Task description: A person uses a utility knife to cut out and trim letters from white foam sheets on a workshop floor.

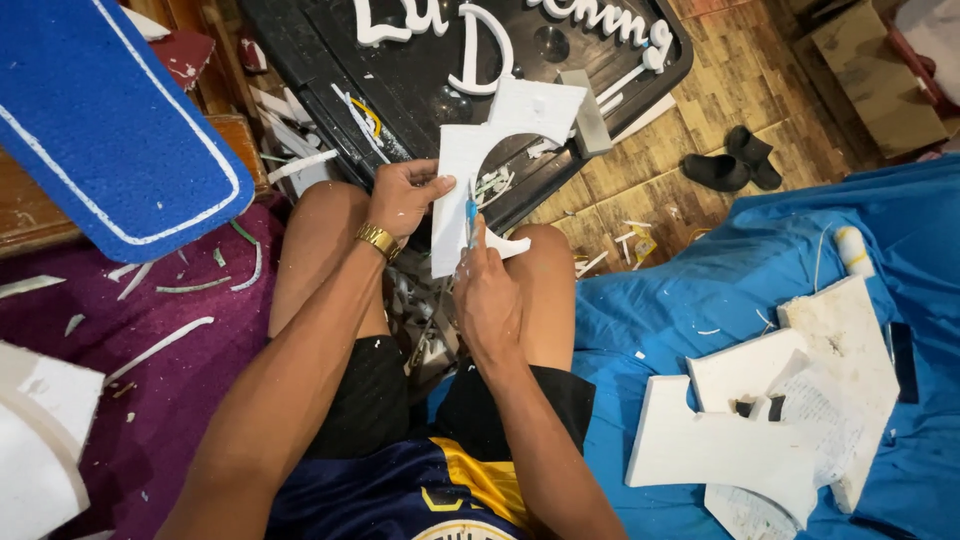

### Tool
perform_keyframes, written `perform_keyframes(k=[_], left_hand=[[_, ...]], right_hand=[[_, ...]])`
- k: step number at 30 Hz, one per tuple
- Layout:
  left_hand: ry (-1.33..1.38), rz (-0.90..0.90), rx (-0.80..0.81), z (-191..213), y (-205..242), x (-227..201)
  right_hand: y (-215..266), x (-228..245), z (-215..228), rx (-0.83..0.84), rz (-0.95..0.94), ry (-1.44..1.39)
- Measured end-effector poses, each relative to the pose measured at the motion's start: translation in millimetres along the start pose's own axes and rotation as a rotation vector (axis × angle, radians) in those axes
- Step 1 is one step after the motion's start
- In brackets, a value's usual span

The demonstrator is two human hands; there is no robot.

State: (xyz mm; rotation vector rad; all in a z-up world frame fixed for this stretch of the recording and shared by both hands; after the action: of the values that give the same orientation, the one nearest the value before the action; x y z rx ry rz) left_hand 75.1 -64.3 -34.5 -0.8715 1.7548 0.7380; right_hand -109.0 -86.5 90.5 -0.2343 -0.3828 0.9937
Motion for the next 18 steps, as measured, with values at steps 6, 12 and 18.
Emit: perform_keyframes(k=[6,12,18], left_hand=[[0.000,0.009,-0.007,1.0,-1.5,1.4],[-0.011,0.035,-0.044,4.1,0.6,-2.9],[-0.017,0.057,-0.049,4.8,3.8,-4.3]], right_hand=[[10.4,1.2,4.6,-0.011,0.001,-0.024],[17.3,4.2,9.3,0.035,-0.007,-0.025],[25.5,1.0,7.2,0.060,-0.030,-0.074]])
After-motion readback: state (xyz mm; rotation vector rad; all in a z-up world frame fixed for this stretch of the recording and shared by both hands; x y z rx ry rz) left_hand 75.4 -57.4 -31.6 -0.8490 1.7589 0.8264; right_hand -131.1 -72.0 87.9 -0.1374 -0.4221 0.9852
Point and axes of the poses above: each hand's wrist, its own y-axis away from the middle knuckle, its own z-axis out of the back of the hand, x = y × z, the point moved 10 cm from there along -y, towards the middle knuckle, and after that the axes turned 6 degrees about -z, right-handed, at the moved point
